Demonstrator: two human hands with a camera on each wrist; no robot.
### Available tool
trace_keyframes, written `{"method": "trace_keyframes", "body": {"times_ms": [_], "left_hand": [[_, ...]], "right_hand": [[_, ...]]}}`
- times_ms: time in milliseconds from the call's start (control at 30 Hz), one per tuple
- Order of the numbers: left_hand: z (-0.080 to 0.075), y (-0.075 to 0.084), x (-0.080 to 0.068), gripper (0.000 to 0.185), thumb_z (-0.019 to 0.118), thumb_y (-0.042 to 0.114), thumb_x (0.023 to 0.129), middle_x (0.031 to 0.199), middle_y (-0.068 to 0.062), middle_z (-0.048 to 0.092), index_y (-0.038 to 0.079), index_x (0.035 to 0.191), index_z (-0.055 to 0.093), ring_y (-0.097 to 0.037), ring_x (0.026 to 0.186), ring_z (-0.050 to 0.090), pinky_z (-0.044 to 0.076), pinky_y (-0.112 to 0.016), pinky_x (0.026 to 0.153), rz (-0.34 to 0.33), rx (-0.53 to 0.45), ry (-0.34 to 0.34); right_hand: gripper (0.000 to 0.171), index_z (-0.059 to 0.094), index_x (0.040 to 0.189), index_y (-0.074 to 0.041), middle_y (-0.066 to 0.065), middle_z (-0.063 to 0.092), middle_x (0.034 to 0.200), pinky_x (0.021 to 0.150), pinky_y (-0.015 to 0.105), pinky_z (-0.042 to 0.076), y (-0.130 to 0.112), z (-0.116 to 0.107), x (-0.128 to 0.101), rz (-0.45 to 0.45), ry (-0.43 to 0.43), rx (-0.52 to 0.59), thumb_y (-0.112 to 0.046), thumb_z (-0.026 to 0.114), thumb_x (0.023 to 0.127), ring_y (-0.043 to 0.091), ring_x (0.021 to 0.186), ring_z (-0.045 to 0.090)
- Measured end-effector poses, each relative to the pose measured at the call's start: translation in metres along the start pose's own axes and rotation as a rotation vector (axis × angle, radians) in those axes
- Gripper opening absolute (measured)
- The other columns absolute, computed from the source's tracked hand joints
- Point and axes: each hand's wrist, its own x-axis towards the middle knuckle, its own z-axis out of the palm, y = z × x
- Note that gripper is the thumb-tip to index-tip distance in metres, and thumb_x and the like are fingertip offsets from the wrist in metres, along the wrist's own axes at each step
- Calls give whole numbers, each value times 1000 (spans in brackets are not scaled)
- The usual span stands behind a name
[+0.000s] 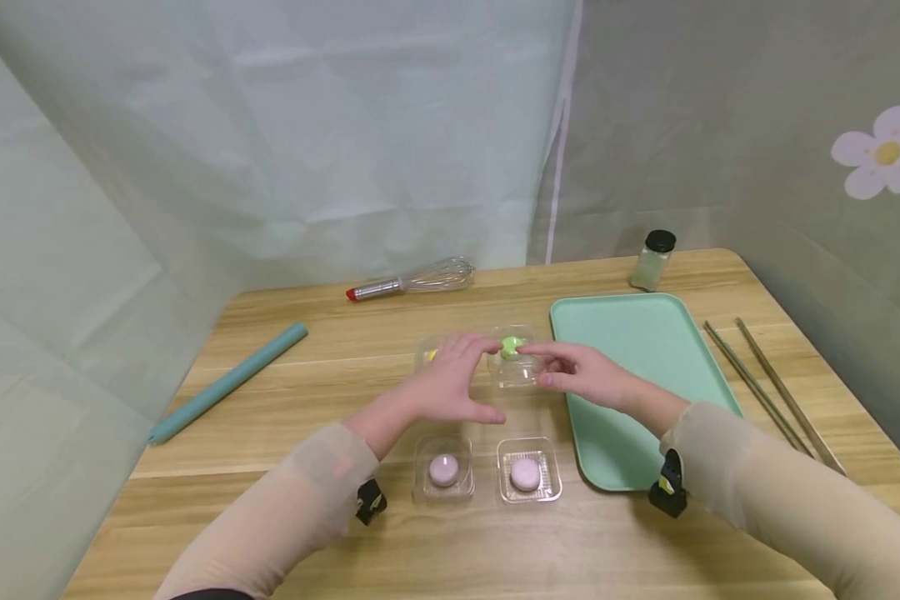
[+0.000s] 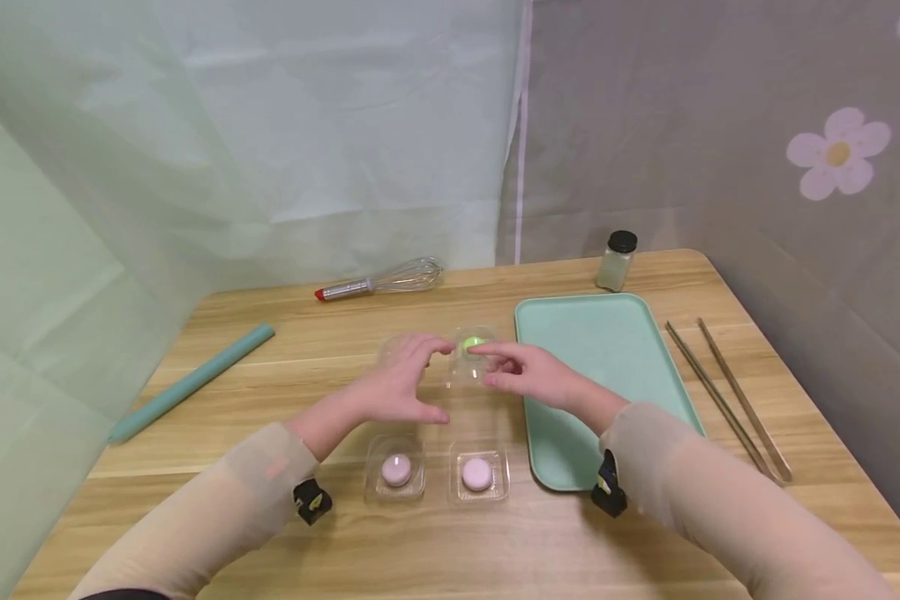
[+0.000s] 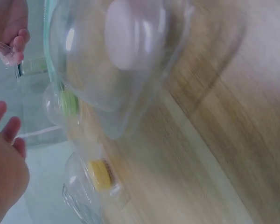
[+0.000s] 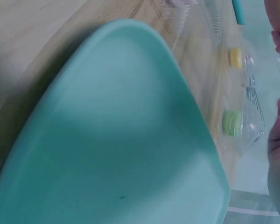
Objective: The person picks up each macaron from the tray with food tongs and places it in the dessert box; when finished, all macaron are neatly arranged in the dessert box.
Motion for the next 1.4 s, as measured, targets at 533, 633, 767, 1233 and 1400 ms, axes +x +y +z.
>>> {"method": "trace_keyframes", "body": {"times_ms": [533, 633, 767, 1233, 1400], "left_hand": [[-2, 1, 2, 68, 63, 43, 86, 130, -7, 40, 9, 137, 36, -22, 107, 48, 44, -35, 87, -39, -206, -91], [-2, 2, 2, 67, 64, 44, 84, 128, -6, 41, 9, 136, 38, -21, 104, 49, 45, -33, 85, -36, -203, -97], [-2, 6, 2, 73, 69, 47, 79, 126, -4, 43, 10, 135, 40, -17, 101, 48, 45, -32, 82, -48, -194, -99], [6, 15, -4, 82, 76, 48, 69, 128, -3, 45, 9, 133, 44, -19, 115, 44, 42, -37, 94, -28, -85, -67], [12, 19, -9, 83, 77, 50, 67, 129, -4, 45, 8, 132, 46, -19, 117, 43, 39, -36, 98, 12, -14, -50]], "right_hand": [[53, 56, 129, -10, -3, 56, 92, 71, 38, 47, -1, 4, -5, -267, 120, -212, -21, 69, 79, 16, 81, 51], [54, 57, 128, -11, 0, 57, 100, 69, 40, 47, -1, 5, -6, -278, 121, -223, -21, 70, 77, 16, 83, 51], [54, 58, 127, -13, 3, 57, 109, 68, 41, 47, 1, 6, -8, -306, 127, -230, -22, 71, 76, 14, 84, 51], [76, 47, 131, -4, 7, 53, 120, 77, 42, 48, 0, 6, -13, -241, 15, -302, -31, 80, 68, 20, 100, 51], [81, 47, 131, -4, 8, 46, 127, 88, 43, 45, -4, 8, -18, -202, -61, -380, -40, 80, 67, 21, 107, 47]]}}
